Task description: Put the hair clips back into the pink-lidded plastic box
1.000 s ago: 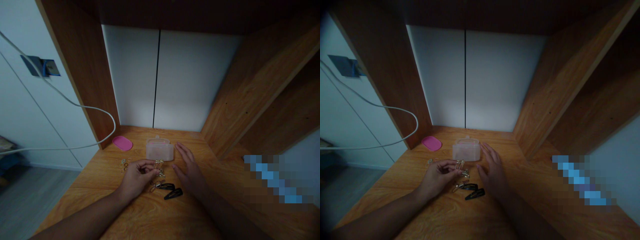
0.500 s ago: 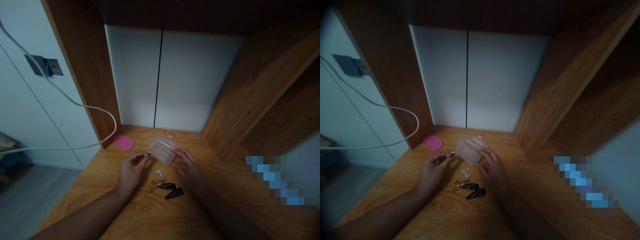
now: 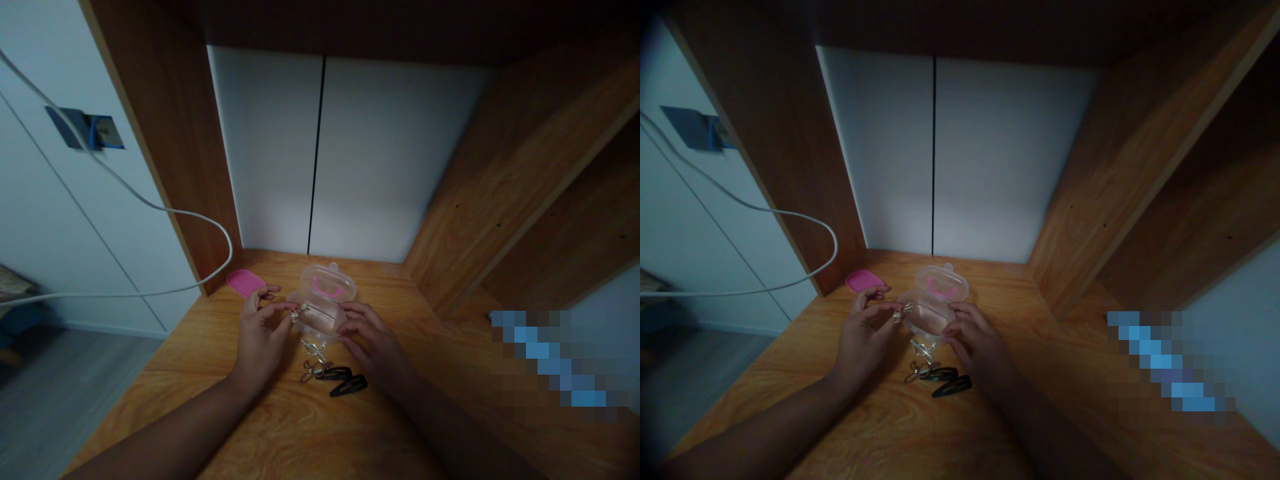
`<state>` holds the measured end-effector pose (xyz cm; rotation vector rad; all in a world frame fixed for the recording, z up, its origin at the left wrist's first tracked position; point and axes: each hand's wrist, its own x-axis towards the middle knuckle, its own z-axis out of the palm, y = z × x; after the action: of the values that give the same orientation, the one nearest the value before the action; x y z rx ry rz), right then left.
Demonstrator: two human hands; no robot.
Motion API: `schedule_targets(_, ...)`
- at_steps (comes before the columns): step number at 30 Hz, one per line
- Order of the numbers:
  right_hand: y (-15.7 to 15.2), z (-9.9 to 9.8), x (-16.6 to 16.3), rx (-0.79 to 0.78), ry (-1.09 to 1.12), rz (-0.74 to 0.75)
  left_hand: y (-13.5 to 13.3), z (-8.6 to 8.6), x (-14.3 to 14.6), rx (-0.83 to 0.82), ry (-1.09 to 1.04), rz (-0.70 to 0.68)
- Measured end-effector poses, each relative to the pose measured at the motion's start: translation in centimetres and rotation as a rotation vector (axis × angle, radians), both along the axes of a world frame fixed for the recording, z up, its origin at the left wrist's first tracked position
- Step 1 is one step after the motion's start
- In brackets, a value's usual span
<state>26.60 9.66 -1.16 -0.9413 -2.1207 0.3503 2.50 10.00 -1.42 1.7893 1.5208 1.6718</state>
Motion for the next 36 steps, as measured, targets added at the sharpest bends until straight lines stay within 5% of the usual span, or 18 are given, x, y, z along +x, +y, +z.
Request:
schedule_targets(15, -0.3, 0.1, -0.1, 0.04, 0.013, 0.082, 0.1, -0.1, 0.1, -0.086, 0.142, -0.012)
schedule_targets(26, 0.1, -0.2, 0.1, -0.083, 0.057, -0.049, 0.0, -0.5, 0.9, -0.111, -0.007, -0.25)
schedule_targets(36, -0.1, -0.2, 0.2, -0.097, 0.048, -0.023, -0.7, 0.1, 1.1, -0.031, 0.079, -0.251)
